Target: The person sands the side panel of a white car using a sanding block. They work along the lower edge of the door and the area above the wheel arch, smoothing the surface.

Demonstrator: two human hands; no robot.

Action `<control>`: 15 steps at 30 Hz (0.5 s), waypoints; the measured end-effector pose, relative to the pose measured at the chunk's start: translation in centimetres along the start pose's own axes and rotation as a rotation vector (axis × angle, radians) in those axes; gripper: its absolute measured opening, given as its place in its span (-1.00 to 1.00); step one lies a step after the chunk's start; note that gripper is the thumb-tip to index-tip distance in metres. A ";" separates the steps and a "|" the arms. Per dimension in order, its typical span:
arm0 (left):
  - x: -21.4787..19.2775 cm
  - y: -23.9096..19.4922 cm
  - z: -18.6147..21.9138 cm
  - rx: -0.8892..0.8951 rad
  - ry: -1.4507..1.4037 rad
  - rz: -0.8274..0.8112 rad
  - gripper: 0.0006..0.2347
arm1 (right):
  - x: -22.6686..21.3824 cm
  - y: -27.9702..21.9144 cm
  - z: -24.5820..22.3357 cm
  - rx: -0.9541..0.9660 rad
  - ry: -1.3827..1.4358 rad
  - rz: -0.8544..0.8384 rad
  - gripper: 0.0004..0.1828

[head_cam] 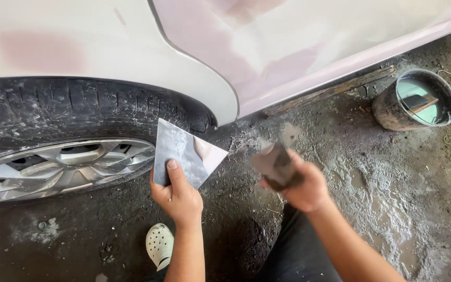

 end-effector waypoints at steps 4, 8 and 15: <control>-0.5 -0.2 -1.7 -0.037 -0.044 -0.014 -0.77 | 1.1 2.4 -2.8 -0.076 0.100 -0.039 -0.33; -0.5 0.0 -1.6 -0.109 -0.148 -0.035 -0.77 | -1.1 3.9 -2.8 -0.140 -0.229 0.273 -0.38; -0.7 0.9 -1.6 -0.232 -0.305 -0.054 -0.74 | -1.9 4.5 -2.3 -0.155 0.043 0.292 -0.41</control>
Point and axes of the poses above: each hand's wrist, its own y-axis towards the middle knuckle, its own x-axis out of the palm, z = x × y, the point moved 6 cm from there along y, towards the middle knuckle, and after that the axes turned 3 degrees about -y, right-handed, at the moved point
